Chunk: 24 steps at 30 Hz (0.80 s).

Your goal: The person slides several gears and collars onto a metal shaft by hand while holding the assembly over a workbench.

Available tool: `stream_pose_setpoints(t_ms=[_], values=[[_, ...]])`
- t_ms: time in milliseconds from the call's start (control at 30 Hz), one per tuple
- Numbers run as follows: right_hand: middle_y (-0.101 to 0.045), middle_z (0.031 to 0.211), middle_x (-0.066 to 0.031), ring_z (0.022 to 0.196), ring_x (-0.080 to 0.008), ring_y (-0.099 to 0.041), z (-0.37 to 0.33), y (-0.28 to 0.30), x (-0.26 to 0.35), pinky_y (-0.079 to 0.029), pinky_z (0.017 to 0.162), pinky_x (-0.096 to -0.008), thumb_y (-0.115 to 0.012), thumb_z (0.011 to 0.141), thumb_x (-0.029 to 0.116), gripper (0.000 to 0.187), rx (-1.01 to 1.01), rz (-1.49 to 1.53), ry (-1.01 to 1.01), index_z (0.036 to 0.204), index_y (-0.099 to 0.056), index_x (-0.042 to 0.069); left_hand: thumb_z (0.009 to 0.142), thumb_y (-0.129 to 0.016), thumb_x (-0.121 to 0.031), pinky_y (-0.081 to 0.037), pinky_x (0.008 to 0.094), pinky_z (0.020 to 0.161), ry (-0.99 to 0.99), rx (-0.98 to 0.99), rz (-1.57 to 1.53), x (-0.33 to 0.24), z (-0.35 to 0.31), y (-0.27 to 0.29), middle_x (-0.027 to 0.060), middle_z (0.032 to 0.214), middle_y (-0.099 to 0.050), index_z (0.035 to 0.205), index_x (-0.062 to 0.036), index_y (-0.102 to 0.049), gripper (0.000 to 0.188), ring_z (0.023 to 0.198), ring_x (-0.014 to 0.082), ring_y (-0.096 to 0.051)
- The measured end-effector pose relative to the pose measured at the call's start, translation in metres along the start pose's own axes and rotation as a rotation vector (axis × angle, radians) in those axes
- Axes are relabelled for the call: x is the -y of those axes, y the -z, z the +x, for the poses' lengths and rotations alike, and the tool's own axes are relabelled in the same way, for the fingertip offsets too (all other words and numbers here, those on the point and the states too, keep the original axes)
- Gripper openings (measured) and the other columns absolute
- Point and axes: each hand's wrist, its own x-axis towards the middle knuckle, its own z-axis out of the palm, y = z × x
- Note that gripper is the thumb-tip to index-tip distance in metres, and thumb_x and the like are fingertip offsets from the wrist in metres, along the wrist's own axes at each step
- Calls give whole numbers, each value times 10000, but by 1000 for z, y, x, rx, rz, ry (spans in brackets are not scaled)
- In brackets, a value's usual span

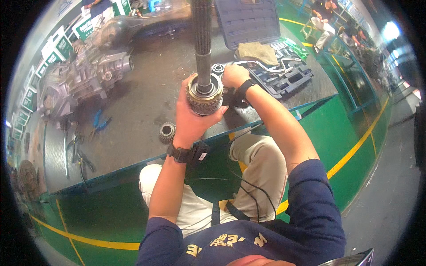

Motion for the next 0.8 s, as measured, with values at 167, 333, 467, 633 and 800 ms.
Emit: stream_pose_setpoints(t_ms=[167, 333, 467, 633, 800], values=[[-780, 1092, -196, 1028, -346, -761, 23, -12, -19, -609, 910, -426, -879, 671, 476, 597, -41, 65, -56, 1074, -804, 41, 696, -944, -83, -524, 363, 1033, 52, 32, -93, -7, 2, -6, 90, 1261, -660, 1427, -42, -481, 867, 1158, 163, -642], [-775, 1095, -190, 1040, -319, -752, 3, 19, -59, -606, 907, -440, -800, 825, 397, 472, 32, 1125, -53, 1046, -759, -17, 703, -936, -84, -529, 368, 1019, 27, 9, -98, -11, 0, -5, 90, 1242, -673, 1412, -55, -499, 834, 1142, 174, -652], [-616, 1406, -230, 1175, -386, -673, -47, 73, -48, -536, 1086, -510, -711, 949, 479, 739, 197, 2180, 575, 1473, -513, -3, 694, -946, -78, -548, 361, 990, 48, 2, -52, -4, -3, 2, 99, 1209, -693, 1395, -58, -500, 831, 1127, 182, -685], [-588, 1445, -244, 1254, -434, -644, -70, 155, -51, -508, 1121, -546, -691, 971, 559, 760, 141, 2066, 1197, 1451, -529, -8, 698, -939, -71, -516, 353, 1025, 68, -10, -77, -11, 0, 6, 71, 1245, -654, 1399, -50, -482, 838, 1147, 167, -642], [-570, 1481, -250, 1353, -463, -566, -118, 246, -15, -447, 1179, -563, -623, 1029, 506, 677, -454, 1743, 1067, 1430, -553, -36, 709, -935, -84, -506, 352, 1035, 68, 4, -116, -8, 3, -4, 76, 1254, -636, 1401, -53, -490, 823, 1152, 162, -626]])
